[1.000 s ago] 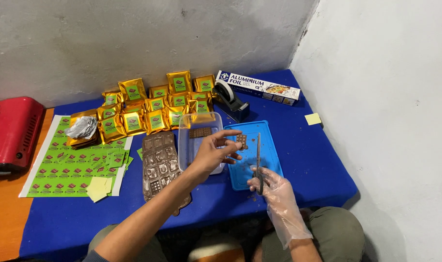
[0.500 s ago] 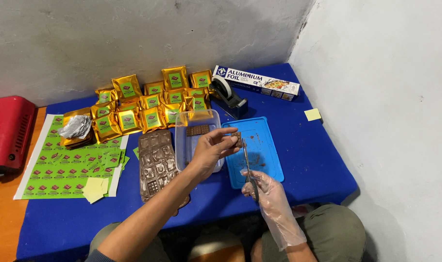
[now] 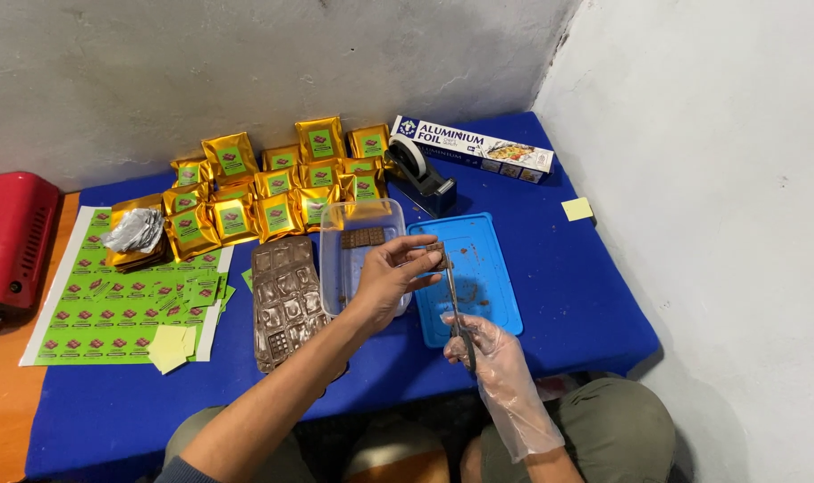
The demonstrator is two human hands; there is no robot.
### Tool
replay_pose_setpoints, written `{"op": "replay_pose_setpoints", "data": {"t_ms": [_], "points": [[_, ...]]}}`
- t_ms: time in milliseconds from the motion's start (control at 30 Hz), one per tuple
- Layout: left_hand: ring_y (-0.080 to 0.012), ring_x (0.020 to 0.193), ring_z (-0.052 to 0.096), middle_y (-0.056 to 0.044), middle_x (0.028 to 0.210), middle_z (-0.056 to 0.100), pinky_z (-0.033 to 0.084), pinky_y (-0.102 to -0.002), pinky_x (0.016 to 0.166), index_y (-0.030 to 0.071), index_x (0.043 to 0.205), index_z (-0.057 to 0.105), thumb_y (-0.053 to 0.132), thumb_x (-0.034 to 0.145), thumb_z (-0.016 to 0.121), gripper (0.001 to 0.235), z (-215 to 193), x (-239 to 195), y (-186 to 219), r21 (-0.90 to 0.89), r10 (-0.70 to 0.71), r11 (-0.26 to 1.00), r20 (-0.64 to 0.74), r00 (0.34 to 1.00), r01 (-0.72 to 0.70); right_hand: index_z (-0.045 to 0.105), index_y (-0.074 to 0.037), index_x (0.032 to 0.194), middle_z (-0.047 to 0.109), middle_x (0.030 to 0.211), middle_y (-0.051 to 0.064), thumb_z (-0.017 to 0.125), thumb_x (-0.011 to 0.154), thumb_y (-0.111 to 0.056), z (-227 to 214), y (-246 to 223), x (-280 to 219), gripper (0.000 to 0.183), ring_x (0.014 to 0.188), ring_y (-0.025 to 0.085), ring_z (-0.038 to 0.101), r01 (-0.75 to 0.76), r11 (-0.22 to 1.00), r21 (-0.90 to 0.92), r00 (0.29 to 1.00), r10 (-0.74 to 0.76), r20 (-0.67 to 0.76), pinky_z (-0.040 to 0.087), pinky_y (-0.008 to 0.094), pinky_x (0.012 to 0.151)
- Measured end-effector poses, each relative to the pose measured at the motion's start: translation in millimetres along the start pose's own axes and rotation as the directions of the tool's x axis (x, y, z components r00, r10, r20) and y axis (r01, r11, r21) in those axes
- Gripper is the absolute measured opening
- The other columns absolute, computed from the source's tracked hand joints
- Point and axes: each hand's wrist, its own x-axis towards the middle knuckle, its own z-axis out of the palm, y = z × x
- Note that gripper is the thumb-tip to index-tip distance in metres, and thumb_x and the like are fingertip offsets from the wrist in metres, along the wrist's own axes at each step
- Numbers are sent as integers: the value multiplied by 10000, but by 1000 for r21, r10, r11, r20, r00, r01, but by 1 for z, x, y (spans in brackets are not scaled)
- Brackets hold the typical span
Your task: Unmolding chocolate bars from a plastic mold and placing them into a plastic container.
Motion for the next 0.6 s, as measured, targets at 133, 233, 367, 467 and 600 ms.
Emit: {"op": "replay_pose_setpoints", "data": {"t_ms": [133, 233, 367, 467, 600], "points": [[-297, 935, 786, -198, 985, 785, 673, -371, 824, 10, 1169, 733, 75, 821, 820, 365, -1, -1, -3, -7, 4, 1000, 18, 1000, -4, 775, -23, 1188, 706, 714, 108, 749, 863, -113, 6, -14, -8, 338, 689, 195, 639, -15, 1000, 15, 999, 15, -29, 556, 341, 736], [-286, 925, 786, -196, 974, 789, 664, -356, 821, 11, 1156, 737, 66, 820, 823, 351, 0, -1, -2, -19, 14, 1000, 25, 1000, -13, 778, -44, 1194, 713, 732, 102, 786, 848, -198, 4, -14, -6, 379, 702, 192, 640, -5, 1000, -13, 1000, 5, -2, 555, 324, 742], [-277, 930, 784, -190, 982, 791, 660, -348, 825, 13, 1156, 739, 64, 822, 822, 348, 0, -3, -1, -5, 21, 1000, 23, 1000, -21, 778, -34, 1195, 722, 737, 115, 779, 830, -210, 5, -12, -6, 405, 708, 196, 657, -29, 999, -36, 999, 28, -25, 548, 323, 745], [-270, 932, 782, -185, 979, 790, 660, -343, 827, 13, 1155, 743, 64, 820, 824, 349, 0, -3, -1, 2, 15, 1000, 21, 1000, -15, 787, -30, 1173, 709, 719, 126, 755, 845, -130, 5, -12, -5, 343, 699, 202, 649, -28, 999, -32, 999, 26, -35, 543, 322, 732], [-284, 932, 782, -194, 979, 786, 668, -354, 826, 0, 1142, 747, 57, 817, 825, 339, -1, -3, -3, -14, 26, 1000, 21, 999, -25, 790, -28, 1171, 692, 697, 119, 750, 839, -130, 5, -12, -7, 349, 686, 198, 622, -8, 999, -43, 1000, 7, -30, 510, 319, 710]]}}
